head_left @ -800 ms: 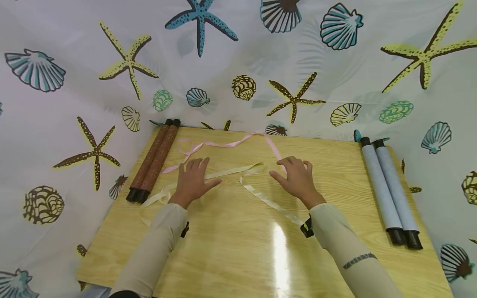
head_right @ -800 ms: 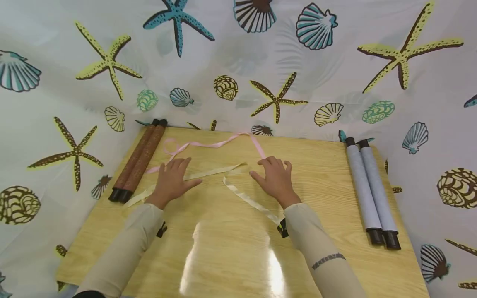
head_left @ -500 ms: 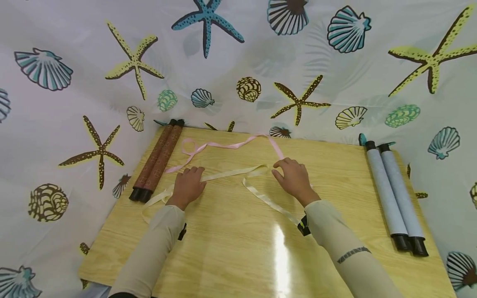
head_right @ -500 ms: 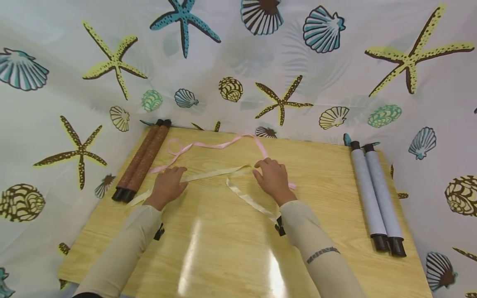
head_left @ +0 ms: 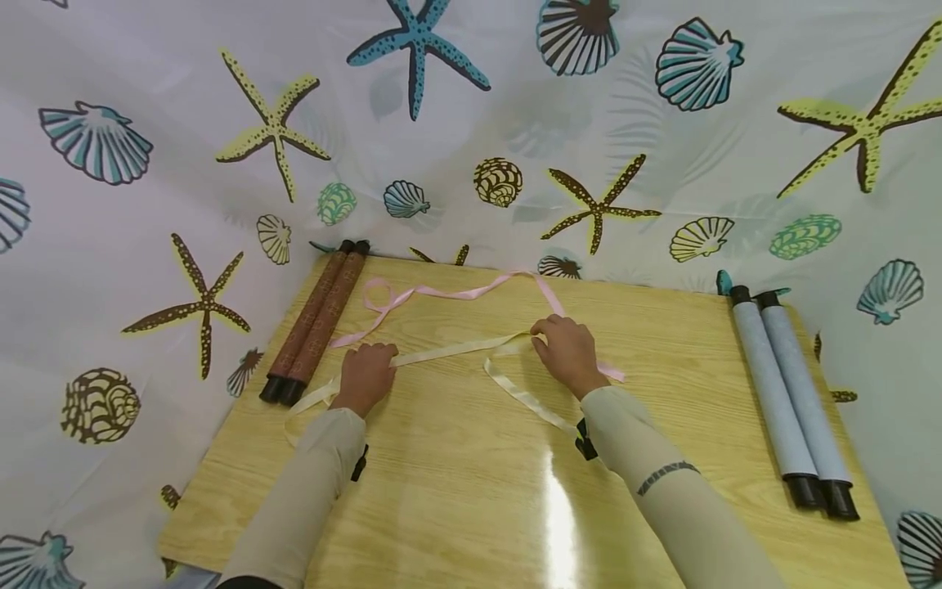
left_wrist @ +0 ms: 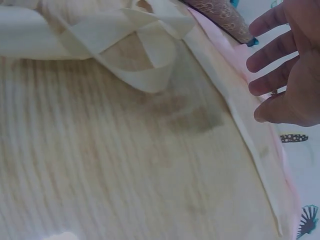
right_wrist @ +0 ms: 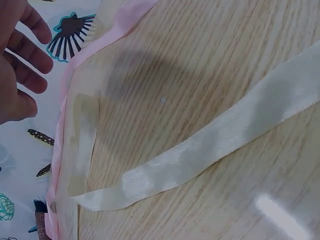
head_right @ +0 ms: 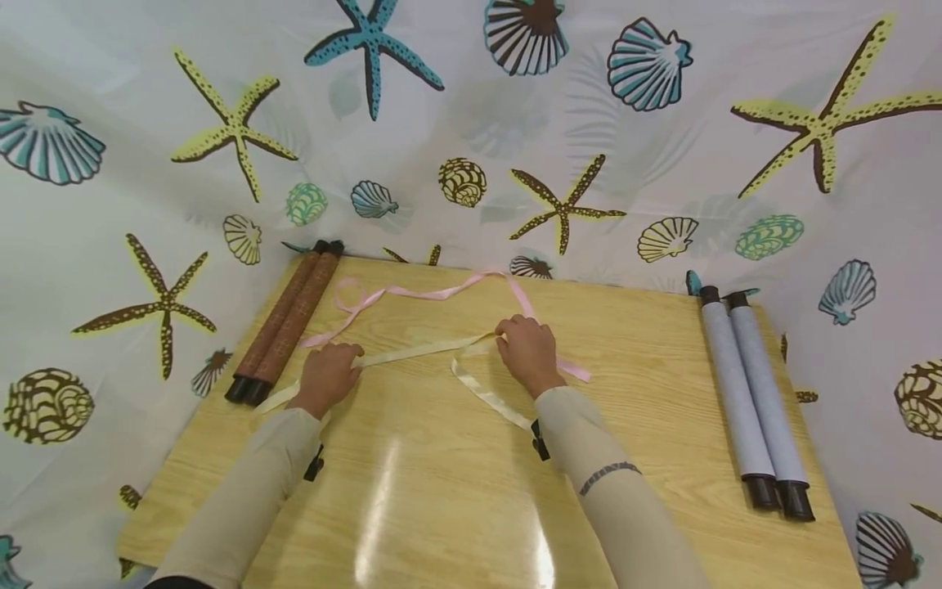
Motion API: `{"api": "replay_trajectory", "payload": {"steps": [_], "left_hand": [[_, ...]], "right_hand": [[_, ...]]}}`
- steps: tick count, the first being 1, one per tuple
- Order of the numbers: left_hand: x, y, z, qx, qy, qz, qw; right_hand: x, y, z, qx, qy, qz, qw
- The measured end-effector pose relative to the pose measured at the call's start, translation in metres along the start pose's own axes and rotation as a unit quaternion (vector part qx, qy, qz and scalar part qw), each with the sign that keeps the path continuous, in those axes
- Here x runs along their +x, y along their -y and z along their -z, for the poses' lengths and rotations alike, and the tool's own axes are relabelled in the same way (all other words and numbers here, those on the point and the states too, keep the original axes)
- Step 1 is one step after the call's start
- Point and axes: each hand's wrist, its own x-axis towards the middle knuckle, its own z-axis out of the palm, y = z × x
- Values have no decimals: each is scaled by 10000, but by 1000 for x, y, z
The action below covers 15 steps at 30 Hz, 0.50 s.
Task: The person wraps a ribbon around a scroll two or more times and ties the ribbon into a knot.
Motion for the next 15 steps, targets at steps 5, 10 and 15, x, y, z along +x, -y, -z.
{"api": "replay_trajectory", "payload": {"steps": [5, 10, 15], "left_hand": [[0, 11, -10, -7, -225, 134, 9997], [-2, 22, -17, -62, -88, 383, 9992], [-3, 29, -18, 45, 34, 476, 9988]], "right_hand": [[12, 4, -11, -58, -91, -44, 9999], [22, 7, -20, -276, 34, -140, 9995], [31, 9, -29, -360, 306, -145, 9988]]}}
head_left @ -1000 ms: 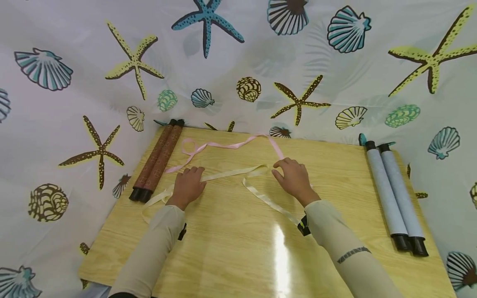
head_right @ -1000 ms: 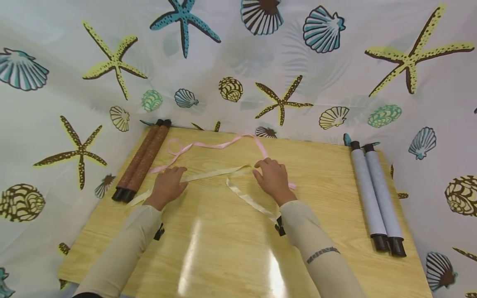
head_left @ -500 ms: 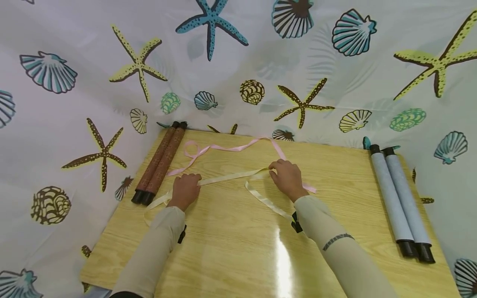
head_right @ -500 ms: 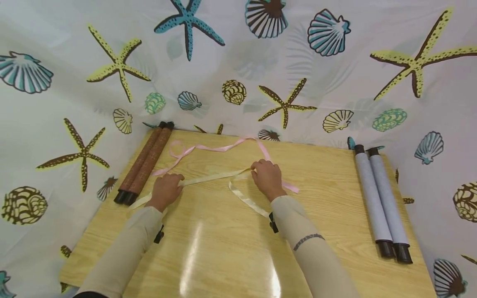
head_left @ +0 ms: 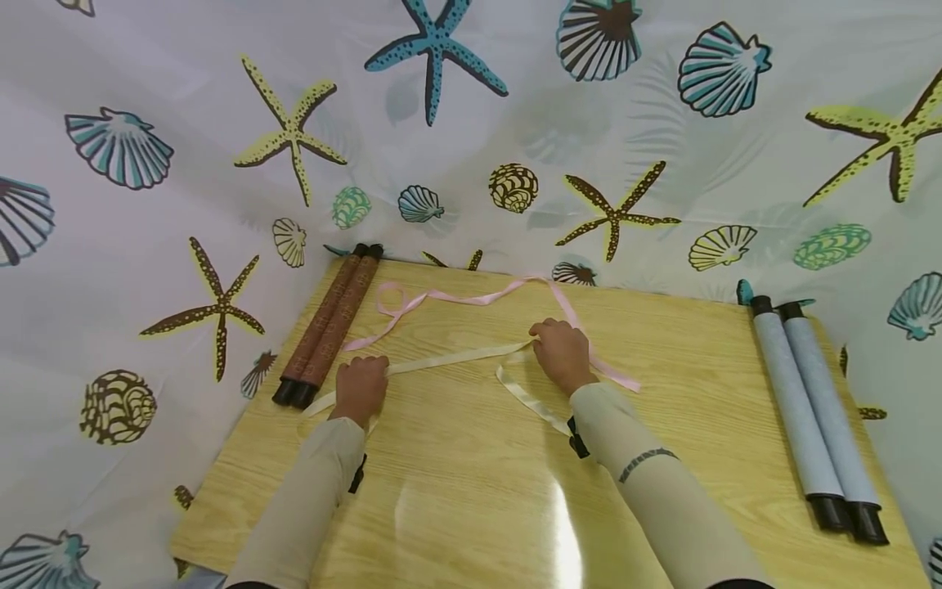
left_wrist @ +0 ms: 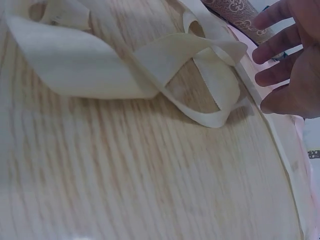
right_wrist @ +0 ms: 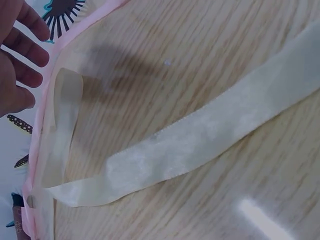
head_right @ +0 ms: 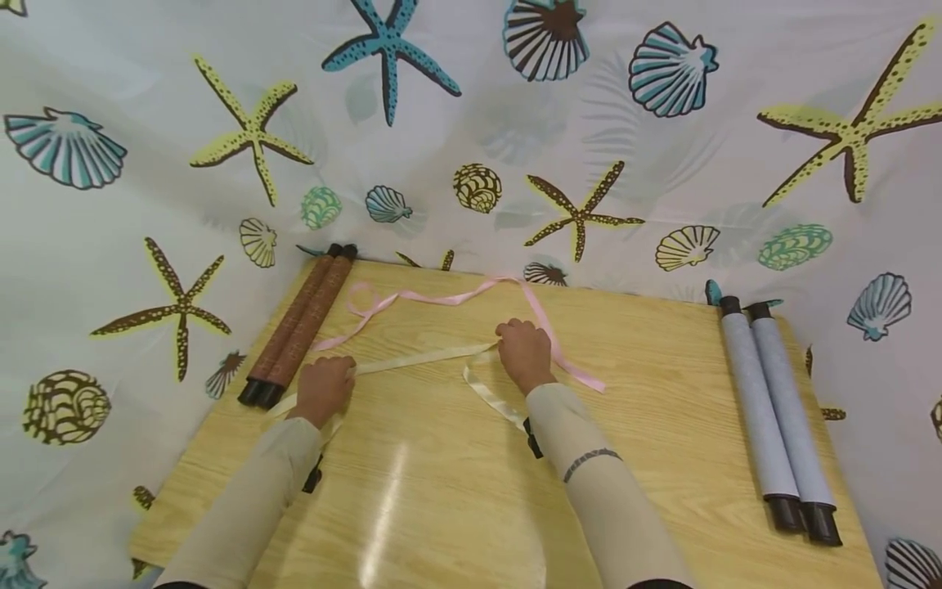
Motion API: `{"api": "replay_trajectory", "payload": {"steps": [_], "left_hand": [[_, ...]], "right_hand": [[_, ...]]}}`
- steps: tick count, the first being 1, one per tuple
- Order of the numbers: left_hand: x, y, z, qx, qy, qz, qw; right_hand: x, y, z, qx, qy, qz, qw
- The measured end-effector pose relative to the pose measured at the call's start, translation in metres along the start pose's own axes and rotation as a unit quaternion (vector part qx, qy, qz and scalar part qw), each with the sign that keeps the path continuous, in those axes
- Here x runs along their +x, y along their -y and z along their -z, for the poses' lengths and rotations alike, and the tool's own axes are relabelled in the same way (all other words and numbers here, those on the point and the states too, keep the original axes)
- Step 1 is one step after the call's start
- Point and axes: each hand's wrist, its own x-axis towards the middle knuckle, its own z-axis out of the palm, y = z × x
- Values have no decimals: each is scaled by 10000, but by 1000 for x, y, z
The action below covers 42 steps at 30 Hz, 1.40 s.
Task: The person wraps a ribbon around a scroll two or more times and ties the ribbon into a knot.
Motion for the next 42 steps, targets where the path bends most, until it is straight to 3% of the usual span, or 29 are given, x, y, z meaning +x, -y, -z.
{"api": "replay_trajectory", "payload": {"steps": [9, 23, 33, 42], "left_hand": [[3, -7, 0, 175, 60, -35, 9998], [-5, -4, -4, 134, 53, -15, 9999], [-7, 0, -6, 233, -243, -100, 9994], [-7, 4, -8, 141, -176, -177, 9996]], "right_hand": [[3, -5, -8, -421, 528, -180, 9976], [-2, -5, -7, -523, 738, -216, 9957], [-12, -8, -8, -364, 469, -77, 9982], [-24, -19, -6, -250, 353, 116, 9990]]}}
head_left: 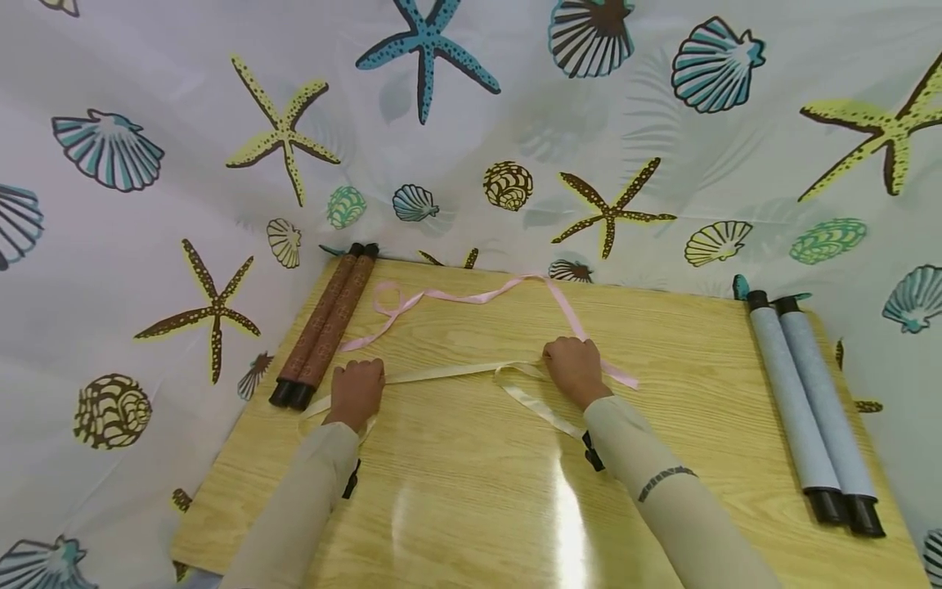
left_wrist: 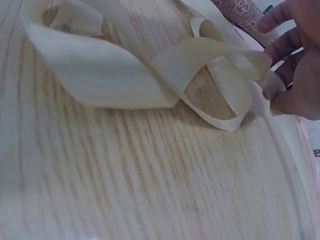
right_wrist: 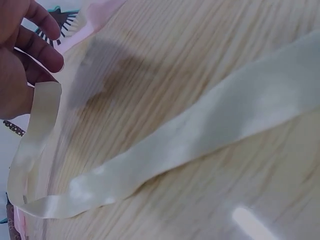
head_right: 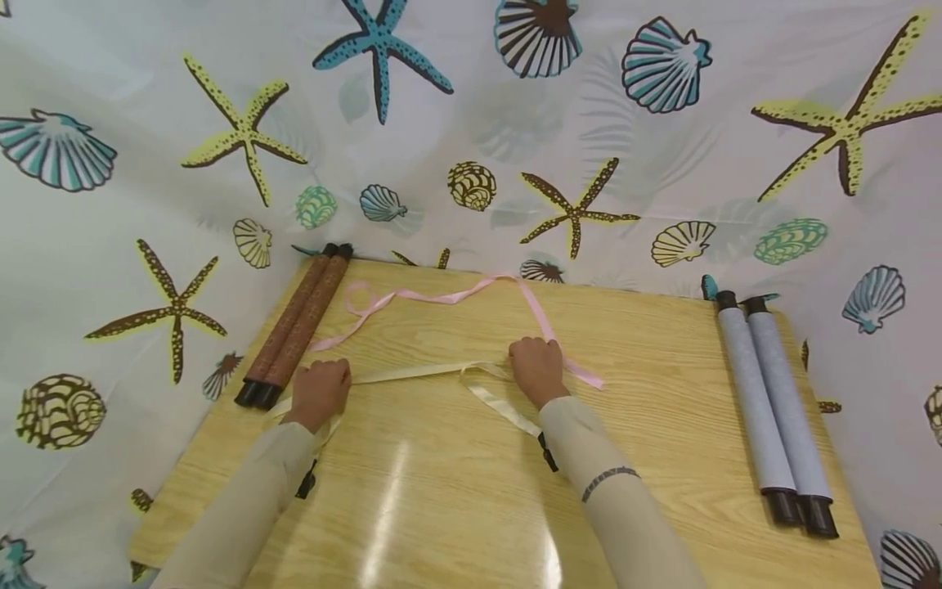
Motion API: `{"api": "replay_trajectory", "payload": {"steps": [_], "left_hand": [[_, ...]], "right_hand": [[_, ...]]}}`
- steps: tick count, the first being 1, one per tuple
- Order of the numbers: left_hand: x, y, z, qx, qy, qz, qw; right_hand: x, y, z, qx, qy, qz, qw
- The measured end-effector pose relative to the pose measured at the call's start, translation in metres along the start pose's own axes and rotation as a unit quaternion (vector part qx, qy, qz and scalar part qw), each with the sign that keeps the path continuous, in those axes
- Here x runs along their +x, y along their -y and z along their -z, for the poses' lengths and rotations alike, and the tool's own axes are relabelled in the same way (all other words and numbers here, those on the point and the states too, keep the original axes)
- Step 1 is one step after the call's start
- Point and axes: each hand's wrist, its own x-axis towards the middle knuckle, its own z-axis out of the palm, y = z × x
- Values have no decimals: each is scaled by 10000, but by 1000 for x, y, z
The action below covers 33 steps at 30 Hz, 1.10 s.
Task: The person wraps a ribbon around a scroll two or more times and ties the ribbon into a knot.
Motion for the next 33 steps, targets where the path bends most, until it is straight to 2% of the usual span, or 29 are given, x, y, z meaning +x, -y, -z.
{"api": "replay_trajectory", "payload": {"steps": [8, 17, 33], "left_hand": [[-1, -8, 2, 15, -49, -148, 9999], [-2, -18, 7, -153, 70, -107, 9998], [3, -38, 2, -149, -193, -292, 9993]], "right_hand": [[-26, -18, 8, 0, 41, 29, 10000], [-58, -39, 9, 59, -173, -46, 9998], [-105, -67, 20, -106, -491, -153, 9986]]}}
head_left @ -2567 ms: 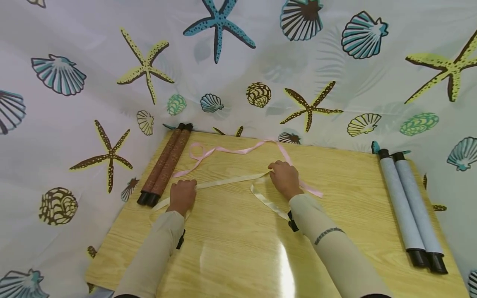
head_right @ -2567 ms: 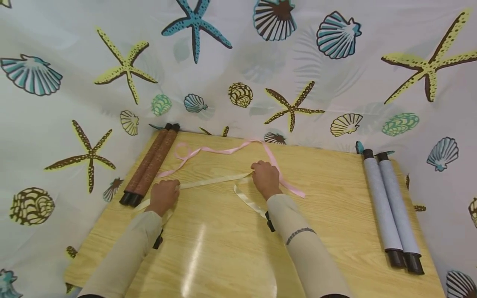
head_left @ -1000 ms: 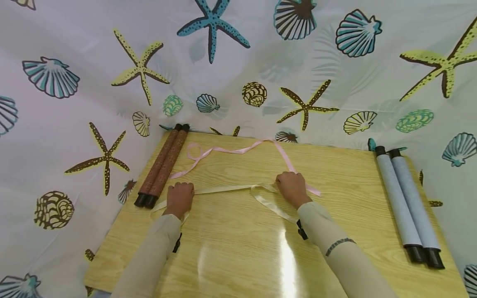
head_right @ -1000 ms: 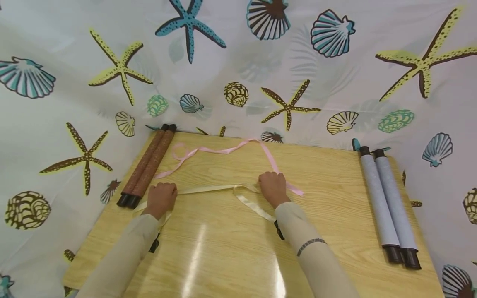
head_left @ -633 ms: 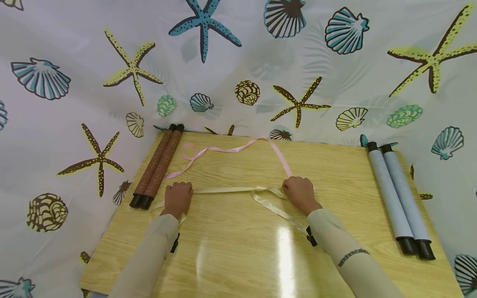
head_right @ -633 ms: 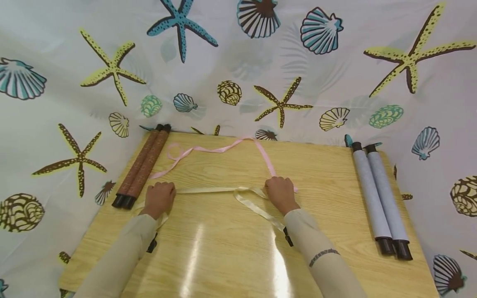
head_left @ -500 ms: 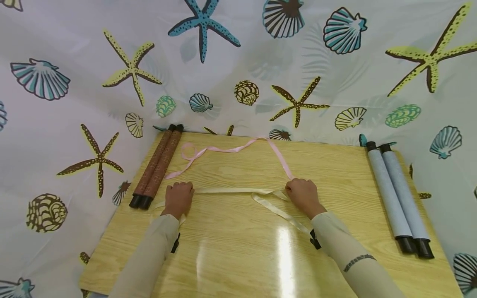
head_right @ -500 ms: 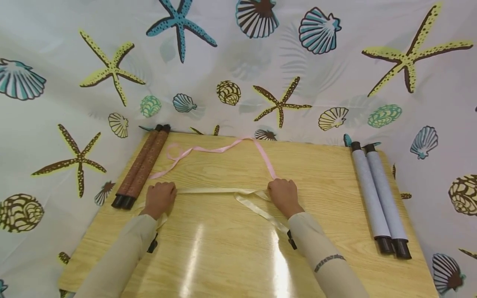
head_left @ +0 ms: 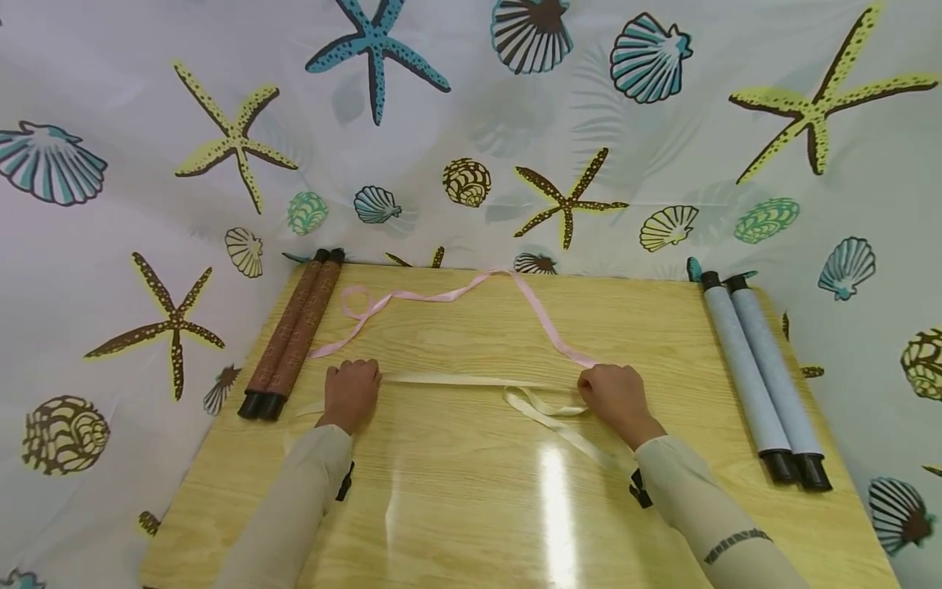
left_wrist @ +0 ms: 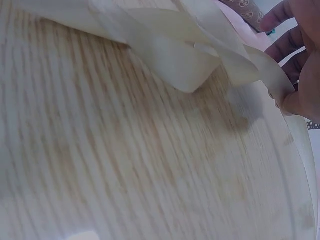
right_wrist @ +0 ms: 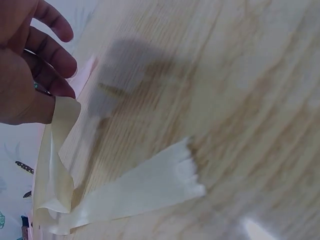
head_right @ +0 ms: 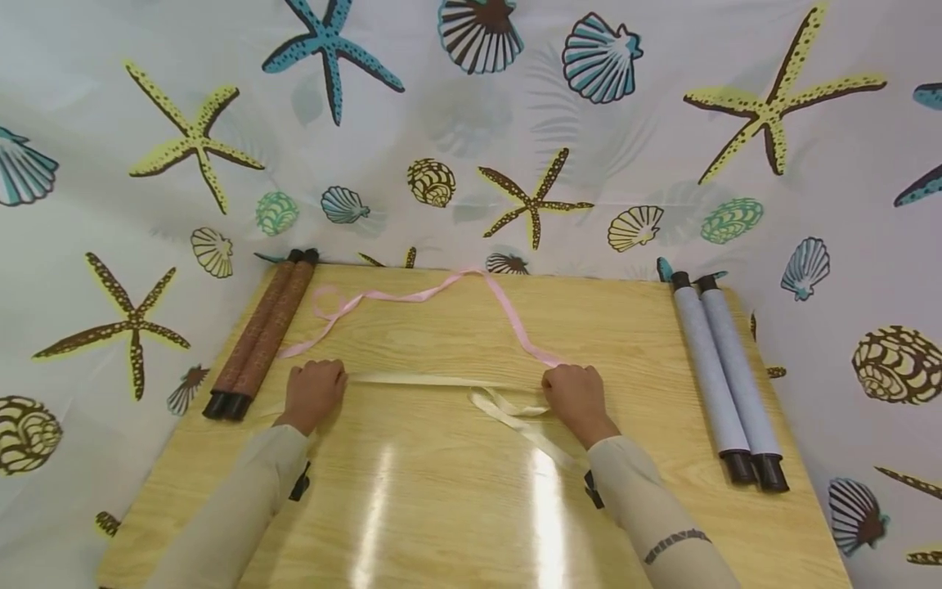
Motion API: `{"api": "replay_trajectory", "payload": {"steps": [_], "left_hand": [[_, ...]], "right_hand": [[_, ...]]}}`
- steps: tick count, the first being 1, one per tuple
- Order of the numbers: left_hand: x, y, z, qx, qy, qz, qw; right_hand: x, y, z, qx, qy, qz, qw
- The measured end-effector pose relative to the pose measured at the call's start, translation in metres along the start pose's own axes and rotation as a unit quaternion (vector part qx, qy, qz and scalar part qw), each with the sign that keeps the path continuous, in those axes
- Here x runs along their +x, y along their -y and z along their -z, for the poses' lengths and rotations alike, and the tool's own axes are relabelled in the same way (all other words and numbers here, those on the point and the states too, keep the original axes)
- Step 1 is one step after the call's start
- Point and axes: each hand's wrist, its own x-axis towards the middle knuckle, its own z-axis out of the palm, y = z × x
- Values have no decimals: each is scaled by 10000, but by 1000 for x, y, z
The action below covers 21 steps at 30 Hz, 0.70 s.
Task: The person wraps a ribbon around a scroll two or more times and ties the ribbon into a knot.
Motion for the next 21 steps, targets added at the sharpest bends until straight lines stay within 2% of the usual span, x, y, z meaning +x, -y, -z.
{"api": "replay_trajectory", "payload": {"steps": [11, 21], "left_hand": [[-3, -4, -3, 21, -164, -170, 9997], [-2, -9, -4, 118, 74, -215, 9997]], "right_hand": [[-29, -19, 14, 184, 279, -321, 9989], [-54, -43, 21, 180, 599, -758, 9952]]}}
